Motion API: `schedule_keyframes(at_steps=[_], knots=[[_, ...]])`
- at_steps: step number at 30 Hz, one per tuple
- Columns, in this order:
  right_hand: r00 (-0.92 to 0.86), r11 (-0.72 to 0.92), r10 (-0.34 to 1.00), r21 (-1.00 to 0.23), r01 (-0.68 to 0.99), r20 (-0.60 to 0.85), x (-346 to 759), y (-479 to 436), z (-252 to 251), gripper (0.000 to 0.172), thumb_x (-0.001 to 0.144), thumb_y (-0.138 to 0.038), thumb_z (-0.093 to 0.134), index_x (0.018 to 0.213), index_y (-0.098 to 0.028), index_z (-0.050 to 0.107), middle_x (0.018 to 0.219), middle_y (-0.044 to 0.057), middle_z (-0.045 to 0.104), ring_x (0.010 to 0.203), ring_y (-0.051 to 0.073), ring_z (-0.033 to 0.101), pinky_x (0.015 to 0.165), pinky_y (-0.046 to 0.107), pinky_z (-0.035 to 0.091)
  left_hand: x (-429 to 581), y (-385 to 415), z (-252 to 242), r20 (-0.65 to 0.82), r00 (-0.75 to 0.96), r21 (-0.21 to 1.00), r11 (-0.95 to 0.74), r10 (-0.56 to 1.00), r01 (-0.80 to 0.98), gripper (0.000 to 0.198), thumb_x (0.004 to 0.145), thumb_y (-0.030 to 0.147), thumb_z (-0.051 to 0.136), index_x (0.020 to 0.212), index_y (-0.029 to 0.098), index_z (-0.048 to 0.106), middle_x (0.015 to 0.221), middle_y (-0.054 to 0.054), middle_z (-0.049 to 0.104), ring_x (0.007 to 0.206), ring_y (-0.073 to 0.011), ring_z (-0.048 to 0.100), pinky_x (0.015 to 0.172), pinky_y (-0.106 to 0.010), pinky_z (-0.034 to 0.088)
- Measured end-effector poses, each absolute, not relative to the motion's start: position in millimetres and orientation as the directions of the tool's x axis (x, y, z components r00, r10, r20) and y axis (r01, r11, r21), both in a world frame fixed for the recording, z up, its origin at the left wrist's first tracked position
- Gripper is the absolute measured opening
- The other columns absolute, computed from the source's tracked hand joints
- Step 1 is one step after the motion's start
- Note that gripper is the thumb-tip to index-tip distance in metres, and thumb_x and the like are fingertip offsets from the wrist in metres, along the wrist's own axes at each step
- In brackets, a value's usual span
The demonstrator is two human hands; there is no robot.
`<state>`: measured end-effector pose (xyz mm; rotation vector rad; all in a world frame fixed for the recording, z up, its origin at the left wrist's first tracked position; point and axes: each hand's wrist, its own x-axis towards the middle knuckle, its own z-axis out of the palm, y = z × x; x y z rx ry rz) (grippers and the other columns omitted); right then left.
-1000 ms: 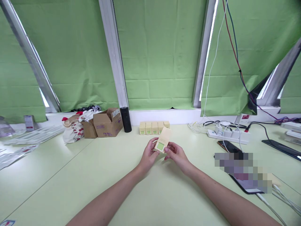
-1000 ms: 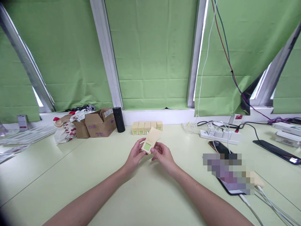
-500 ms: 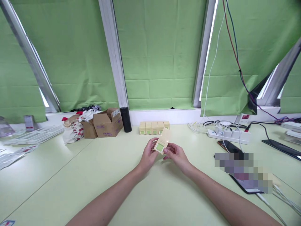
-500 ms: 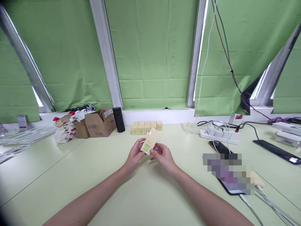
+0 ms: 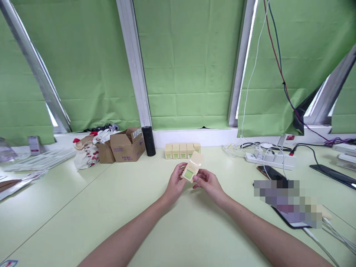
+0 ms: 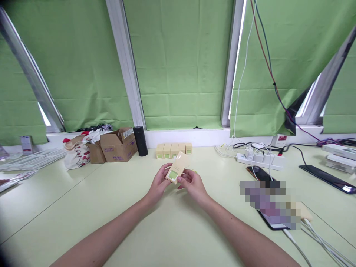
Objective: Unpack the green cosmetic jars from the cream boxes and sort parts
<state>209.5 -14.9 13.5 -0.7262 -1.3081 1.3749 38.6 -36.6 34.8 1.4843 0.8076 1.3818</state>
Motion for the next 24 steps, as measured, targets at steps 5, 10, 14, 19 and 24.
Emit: schedule_keyframes(at_steps=[5,10,14,19,24], knots=[[-0.249,0.142,0.944,-0.948,-0.286,0.217,210.0,-17.3,17.3,0.058,0.071,-0.056,0.086,0.110,-0.016,0.071,0.099,0.012,0.076,0.092,0.027,0.073,0.074,0.040,0.063,36.5,-35.2,32.6,0.393,0.168,0.918,-0.376,0.904,-0.125,0.046,0.084,0.024,0.069,0.129,0.025,0.058,0.124,-0.009,0.069,0.115,-0.0271,0.063,0.096,-0.037,0.047],[-0.247,0.118,0.948,-0.941,-0.318,0.202,211.0,-17.5,18.1,0.057,0.072,-0.055,0.086,0.109,-0.015,0.071,0.106,0.014,0.076,0.092,0.026,0.073,0.076,0.041,0.063,34.9,-32.0,28.1,0.422,0.164,0.906,-0.406,0.892,-0.122,0.050,0.087,0.038,0.074,0.134,0.025,0.059,0.133,-0.011,0.066,0.118,-0.0295,0.062,0.098,-0.039,0.047],[-0.236,0.107,0.953,-0.941,-0.322,0.190,212.2,-16.3,17.1,0.057,0.070,-0.056,0.086,0.108,-0.015,0.073,0.106,0.014,0.076,0.089,0.025,0.073,0.076,0.040,0.063,34.8,-28.9,23.6,0.431,0.187,0.902,-0.417,0.883,-0.111,0.053,0.089,0.040,0.073,0.137,0.024,0.058,0.138,-0.013,0.063,0.122,-0.0305,0.061,0.100,-0.040,0.048],[-0.247,0.095,0.951,-0.937,-0.335,0.185,213.1,-15.8,17.5,0.058,0.069,-0.056,0.088,0.108,-0.015,0.074,0.104,0.013,0.077,0.091,0.026,0.073,0.075,0.039,0.063,35.3,-28.7,22.4,0.442,0.207,0.897,-0.424,0.873,-0.126,0.055,0.089,0.041,0.073,0.138,0.024,0.056,0.141,-0.013,0.061,0.126,-0.0309,0.059,0.104,-0.043,0.048],[-0.248,0.076,0.954,-0.935,-0.347,0.170,212.3,-15.7,17.8,0.058,0.067,-0.053,0.090,0.107,-0.014,0.074,0.099,0.012,0.077,0.088,0.024,0.073,0.074,0.037,0.063,35.9,-28.8,22.9,0.446,0.196,0.895,-0.430,0.873,-0.120,0.054,0.088,0.041,0.074,0.136,0.023,0.056,0.139,-0.014,0.061,0.126,-0.0314,0.058,0.104,-0.044,0.048]])
